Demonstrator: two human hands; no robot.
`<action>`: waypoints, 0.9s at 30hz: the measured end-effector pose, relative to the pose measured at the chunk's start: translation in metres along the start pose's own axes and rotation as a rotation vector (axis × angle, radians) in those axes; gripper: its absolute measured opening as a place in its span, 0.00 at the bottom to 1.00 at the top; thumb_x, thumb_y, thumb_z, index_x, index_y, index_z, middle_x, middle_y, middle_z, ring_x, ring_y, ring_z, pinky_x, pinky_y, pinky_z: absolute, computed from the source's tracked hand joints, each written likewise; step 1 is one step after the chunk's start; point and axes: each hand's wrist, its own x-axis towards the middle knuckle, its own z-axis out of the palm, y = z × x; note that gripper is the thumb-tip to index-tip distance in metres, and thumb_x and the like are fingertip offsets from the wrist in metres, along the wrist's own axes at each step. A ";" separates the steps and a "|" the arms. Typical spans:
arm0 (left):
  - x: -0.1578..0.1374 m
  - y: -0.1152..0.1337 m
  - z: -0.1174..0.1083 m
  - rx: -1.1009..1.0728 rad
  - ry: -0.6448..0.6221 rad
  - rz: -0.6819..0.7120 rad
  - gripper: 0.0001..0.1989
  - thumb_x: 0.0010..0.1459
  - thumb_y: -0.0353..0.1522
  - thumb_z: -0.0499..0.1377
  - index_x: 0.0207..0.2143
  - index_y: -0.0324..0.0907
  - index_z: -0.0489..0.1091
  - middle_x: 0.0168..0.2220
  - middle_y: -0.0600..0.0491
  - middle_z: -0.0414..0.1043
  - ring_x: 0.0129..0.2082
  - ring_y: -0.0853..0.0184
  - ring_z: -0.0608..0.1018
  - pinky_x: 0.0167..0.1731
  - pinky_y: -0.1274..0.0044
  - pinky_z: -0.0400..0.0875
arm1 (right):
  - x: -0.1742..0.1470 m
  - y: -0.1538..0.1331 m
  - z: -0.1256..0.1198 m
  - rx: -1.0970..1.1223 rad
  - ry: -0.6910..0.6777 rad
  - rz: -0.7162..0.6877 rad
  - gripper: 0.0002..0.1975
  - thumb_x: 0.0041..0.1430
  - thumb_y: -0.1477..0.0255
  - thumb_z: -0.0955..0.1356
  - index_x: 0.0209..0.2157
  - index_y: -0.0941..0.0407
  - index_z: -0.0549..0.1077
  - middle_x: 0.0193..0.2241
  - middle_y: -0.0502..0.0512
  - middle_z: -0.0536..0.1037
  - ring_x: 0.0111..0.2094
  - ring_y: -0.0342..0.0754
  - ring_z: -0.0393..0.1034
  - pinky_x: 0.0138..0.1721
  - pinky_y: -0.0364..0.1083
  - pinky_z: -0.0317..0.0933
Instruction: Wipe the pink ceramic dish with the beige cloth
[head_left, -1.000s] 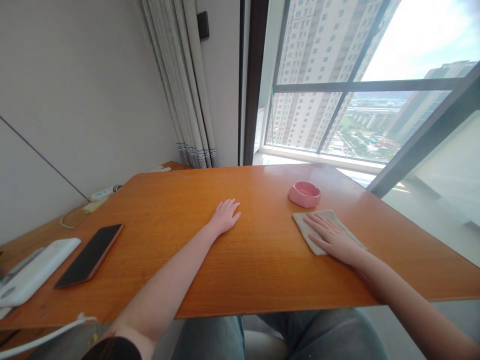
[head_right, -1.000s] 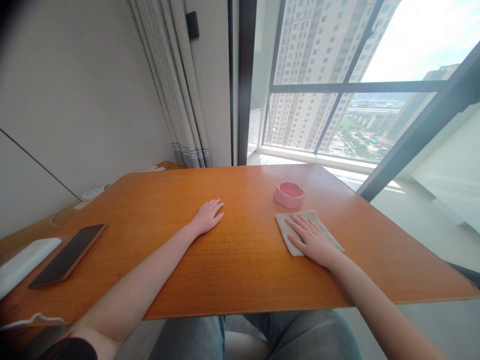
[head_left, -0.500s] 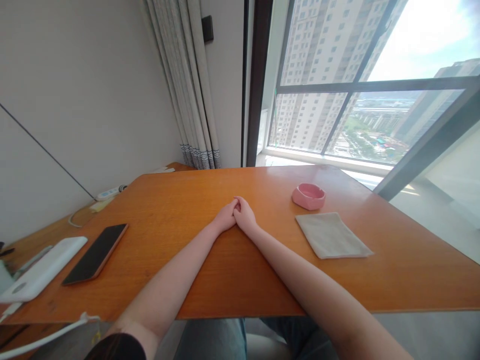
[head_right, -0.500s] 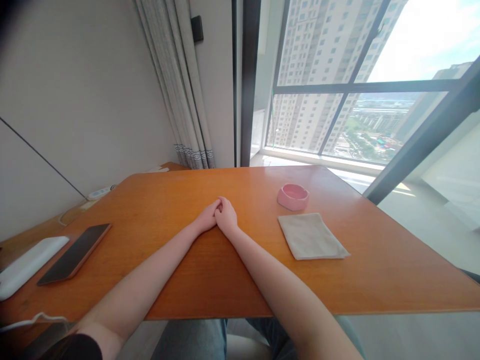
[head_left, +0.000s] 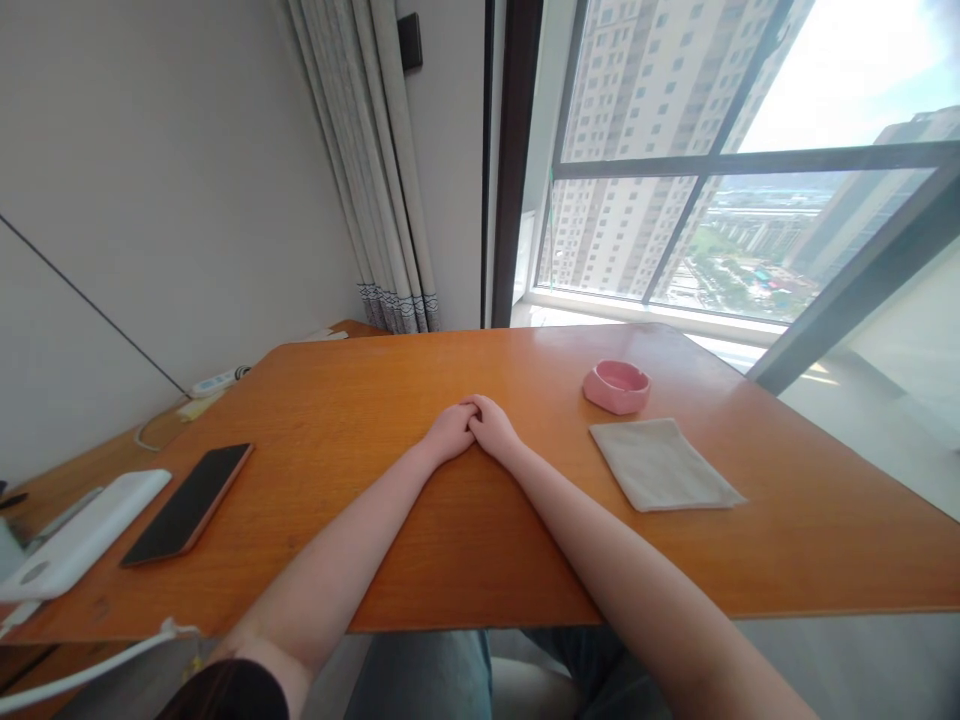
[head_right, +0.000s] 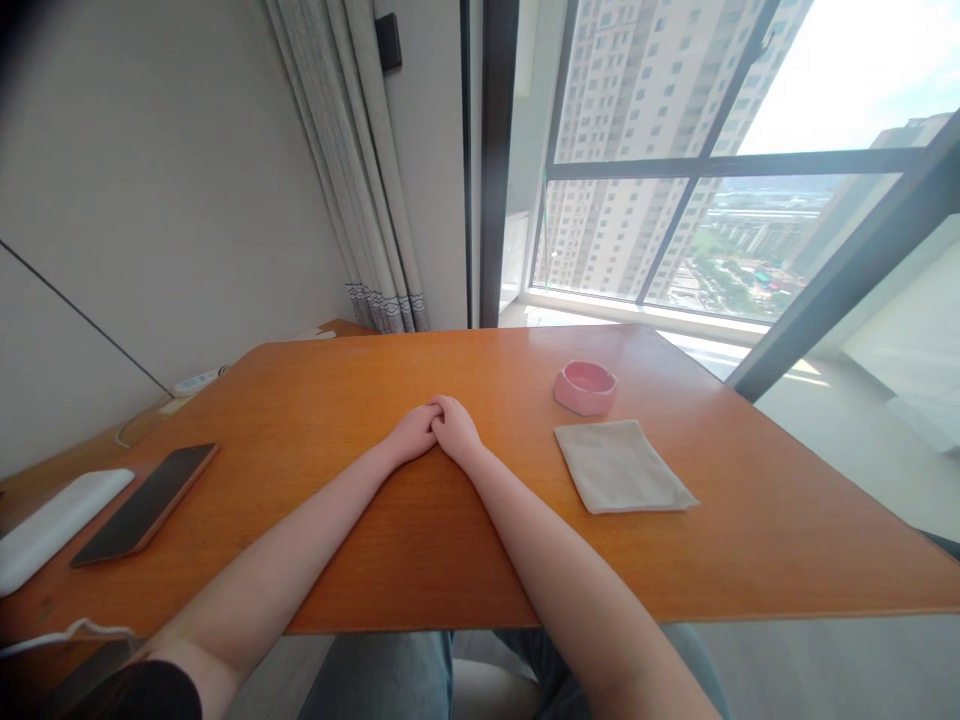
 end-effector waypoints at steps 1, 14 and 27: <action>0.000 0.000 0.000 0.002 0.001 0.005 0.14 0.47 0.24 0.52 0.37 0.39 0.71 0.39 0.47 0.76 0.41 0.59 0.77 0.42 0.71 0.71 | 0.000 0.000 0.000 0.004 0.000 -0.003 0.19 0.46 0.82 0.60 0.40 0.56 0.71 0.40 0.56 0.75 0.45 0.49 0.68 0.51 0.49 0.60; -0.002 -0.002 0.000 0.003 0.003 0.006 0.10 0.49 0.26 0.53 0.35 0.39 0.71 0.37 0.47 0.75 0.38 0.61 0.76 0.38 0.73 0.69 | -0.001 -0.007 -0.014 -0.187 -0.128 -0.094 0.21 0.50 0.82 0.58 0.45 0.56 0.71 0.43 0.57 0.75 0.45 0.48 0.68 0.49 0.47 0.60; -0.001 -0.004 -0.004 -0.108 -0.055 0.002 0.11 0.56 0.37 0.52 0.32 0.40 0.70 0.25 0.54 0.68 0.26 0.70 0.68 0.27 0.78 0.62 | -0.035 0.049 -0.157 -0.857 0.281 0.429 0.20 0.58 0.61 0.60 0.44 0.59 0.71 0.46 0.68 0.71 0.51 0.65 0.61 0.54 0.70 0.44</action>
